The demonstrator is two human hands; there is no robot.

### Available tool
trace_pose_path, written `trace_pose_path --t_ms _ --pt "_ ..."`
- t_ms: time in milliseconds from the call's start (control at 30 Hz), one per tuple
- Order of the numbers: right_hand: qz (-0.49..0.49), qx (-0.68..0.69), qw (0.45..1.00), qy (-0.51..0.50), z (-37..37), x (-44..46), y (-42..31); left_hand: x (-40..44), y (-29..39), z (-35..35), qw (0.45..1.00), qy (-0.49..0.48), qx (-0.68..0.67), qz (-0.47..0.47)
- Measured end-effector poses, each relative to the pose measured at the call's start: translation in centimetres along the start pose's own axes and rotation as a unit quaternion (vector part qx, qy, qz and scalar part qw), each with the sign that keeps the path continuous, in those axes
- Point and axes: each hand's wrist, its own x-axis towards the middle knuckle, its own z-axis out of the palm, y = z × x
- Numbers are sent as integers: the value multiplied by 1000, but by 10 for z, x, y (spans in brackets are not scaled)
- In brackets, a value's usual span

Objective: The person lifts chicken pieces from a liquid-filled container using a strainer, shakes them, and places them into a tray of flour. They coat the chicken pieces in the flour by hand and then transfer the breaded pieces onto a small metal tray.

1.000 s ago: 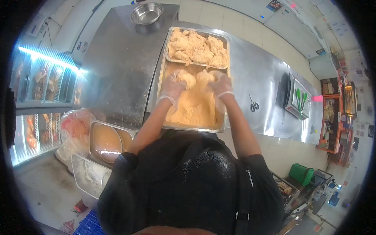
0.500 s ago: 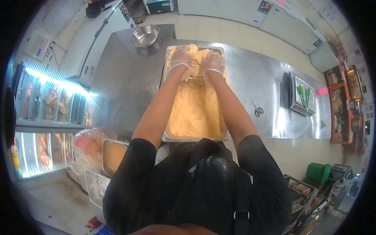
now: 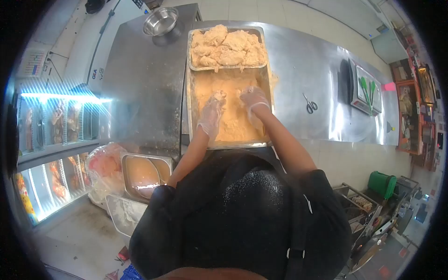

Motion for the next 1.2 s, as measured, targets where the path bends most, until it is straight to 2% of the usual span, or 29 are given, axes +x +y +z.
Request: trace_pose_path --t_ms 67,100,133,167,200,267,300,400,433,467,500,567,600,633,667,700,767,800,867,900,967,1000,1067,1100,1167,1200 --pt "141 -65 988 -8 -10 -4 -32 -17 7 -3 989 -138 21 47" --pt "142 -65 988 -8 -2 4 -15 -25 23 -1 989 -138 21 46" --pt "70 -96 993 -7 11 16 15 -35 43 1 982 -150 -111 -25" --pt "-4 -126 992 -5 19 23 31 -39 54 -1 953 -158 -240 -95" --pt "-5 -125 992 -5 13 17 21 -32 48 -8 954 -158 -239 -94" --pt "-49 -105 989 -91 -6 4 2 -10 36 -20 883 -301 -345 -107" --pt "-51 -105 989 -91 -9 4 -1 -6 35 -22 883 -301 -345 -105" --pt "-58 -131 982 -125 -8 0 -14 5 28 -24 914 -271 -285 -98" --pt "-81 -162 982 -55 -5 -6 -20 15 22 -14 963 -124 -226 -84" --pt "-105 -192 976 15 -2 -12 -27 26 17 -6 984 28 -162 -69" --pt "-108 -192 975 9 0 -18 -33 38 13 -1 983 34 -164 -69" --pt "-100 -118 988 17 2 -29 -45 62 12 8 981 155 -71 -88" --pt "-103 -120 987 13 4 -38 -52 67 19 15 980 160 -74 -88" --pt "-125 -88 987 54 7 -49 -61 73 26 21 969 224 94 -50" --pt "-146 -56 983 94 8 -55 -69 77 34 27 924 280 259 -14" --pt "-149 -58 983 92 8 -55 -76 80 38 31 924 283 256 -15" --pt "-56 -95 993 48 7 -54 -85 88 46 36 895 295 334 -25" --pt "-57 -96 993 49 11 -49 -79 99 35 35 895 296 333 -24" --pt "-90 -159 980 76 22 -30 -54 113 14 32 886 302 346 64" --pt "-89 -158 980 79 23 -24 -50 109 14 33 886 301 347 66" --pt "-133 -196 963 132 25 -10 -41 94 8 33 803 147 552 167" --pt "-132 -196 963 133 26 -2 -34 94 -5 37 803 145 553 168" --pt "-212 -213 943 143 26 16 -21 92 -27 49 930 110 343 71" --pt "-211 -212 943 144 28 21 -16 76 -18 50 930 110 344 72" --pt "-234 -213 937 148 30 31 -6 39 3 53 890 50 426 155" --pt "-233 -214 937 147 31 38 2 25 10 50 890 49 425 155"
